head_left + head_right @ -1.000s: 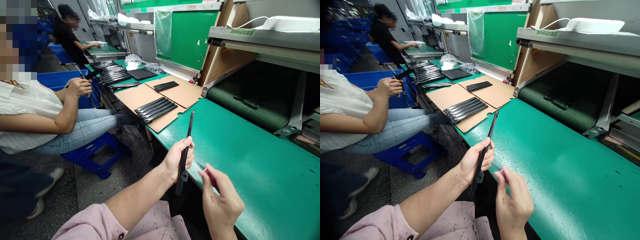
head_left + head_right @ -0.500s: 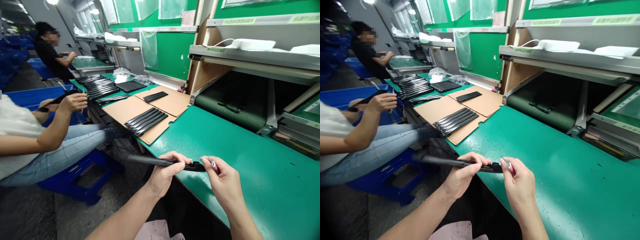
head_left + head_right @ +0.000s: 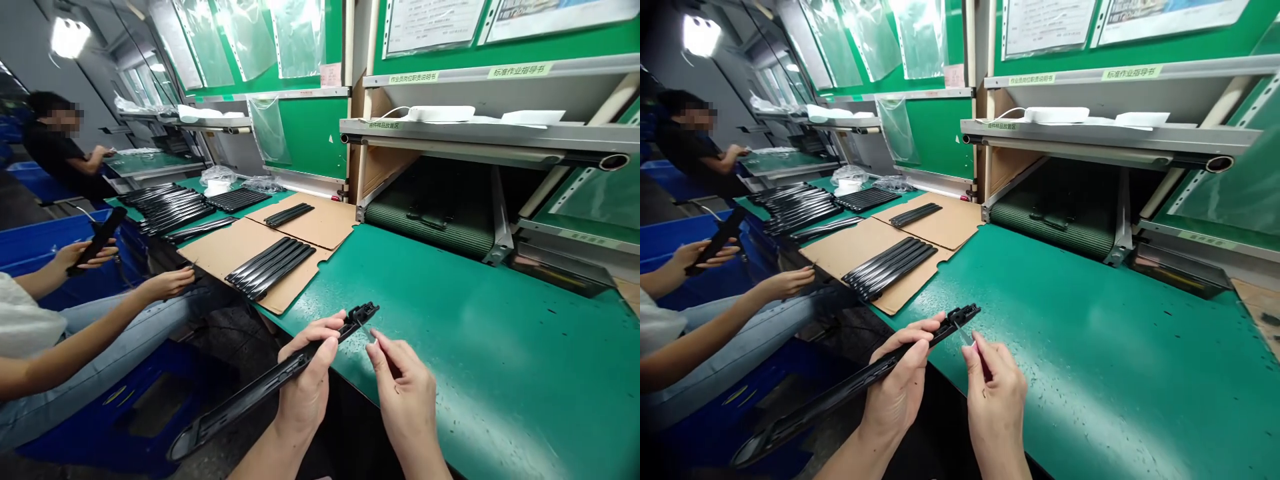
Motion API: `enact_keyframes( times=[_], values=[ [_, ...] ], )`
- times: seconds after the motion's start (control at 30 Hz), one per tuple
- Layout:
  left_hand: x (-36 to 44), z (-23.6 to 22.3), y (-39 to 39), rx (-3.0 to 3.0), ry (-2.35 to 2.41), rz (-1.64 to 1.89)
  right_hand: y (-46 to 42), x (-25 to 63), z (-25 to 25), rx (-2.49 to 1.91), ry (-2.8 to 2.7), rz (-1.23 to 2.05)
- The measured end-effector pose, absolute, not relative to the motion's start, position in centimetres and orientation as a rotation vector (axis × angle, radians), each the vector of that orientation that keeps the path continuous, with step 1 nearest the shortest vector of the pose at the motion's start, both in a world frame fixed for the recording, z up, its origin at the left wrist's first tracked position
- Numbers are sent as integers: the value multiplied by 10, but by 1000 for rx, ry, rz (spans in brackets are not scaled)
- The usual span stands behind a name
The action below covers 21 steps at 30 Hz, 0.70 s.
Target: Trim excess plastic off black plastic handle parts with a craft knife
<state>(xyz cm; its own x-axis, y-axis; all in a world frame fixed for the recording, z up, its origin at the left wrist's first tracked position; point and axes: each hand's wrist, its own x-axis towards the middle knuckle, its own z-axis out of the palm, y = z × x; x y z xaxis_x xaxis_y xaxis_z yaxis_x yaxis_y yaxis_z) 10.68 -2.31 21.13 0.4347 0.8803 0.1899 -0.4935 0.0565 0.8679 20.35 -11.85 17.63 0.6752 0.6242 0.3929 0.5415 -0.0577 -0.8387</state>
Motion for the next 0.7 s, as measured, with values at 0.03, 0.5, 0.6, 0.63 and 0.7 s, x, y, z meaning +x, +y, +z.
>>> enact_keyframes(
  times=[0.03, 0.5, 0.6, 0.63, 0.7],
  values=[
    [106, 212, -24, 1079, 446, 1087, -119, 204, 176, -1737, -953, -7],
    [121, 226, -5, 927, 595, 1075, -138, 214, 186, -1703, -1151, 107],
    [126, 222, 1, 848, 597, 884, -134, 195, 185, -1690, -1343, 23],
    [126, 220, 2, 826, 601, 823, -132, 191, 186, -1704, -1395, -36],
    [125, 219, 3, 800, 598, 723, -127, 188, 189, -1749, -1495, -148]
  ],
)
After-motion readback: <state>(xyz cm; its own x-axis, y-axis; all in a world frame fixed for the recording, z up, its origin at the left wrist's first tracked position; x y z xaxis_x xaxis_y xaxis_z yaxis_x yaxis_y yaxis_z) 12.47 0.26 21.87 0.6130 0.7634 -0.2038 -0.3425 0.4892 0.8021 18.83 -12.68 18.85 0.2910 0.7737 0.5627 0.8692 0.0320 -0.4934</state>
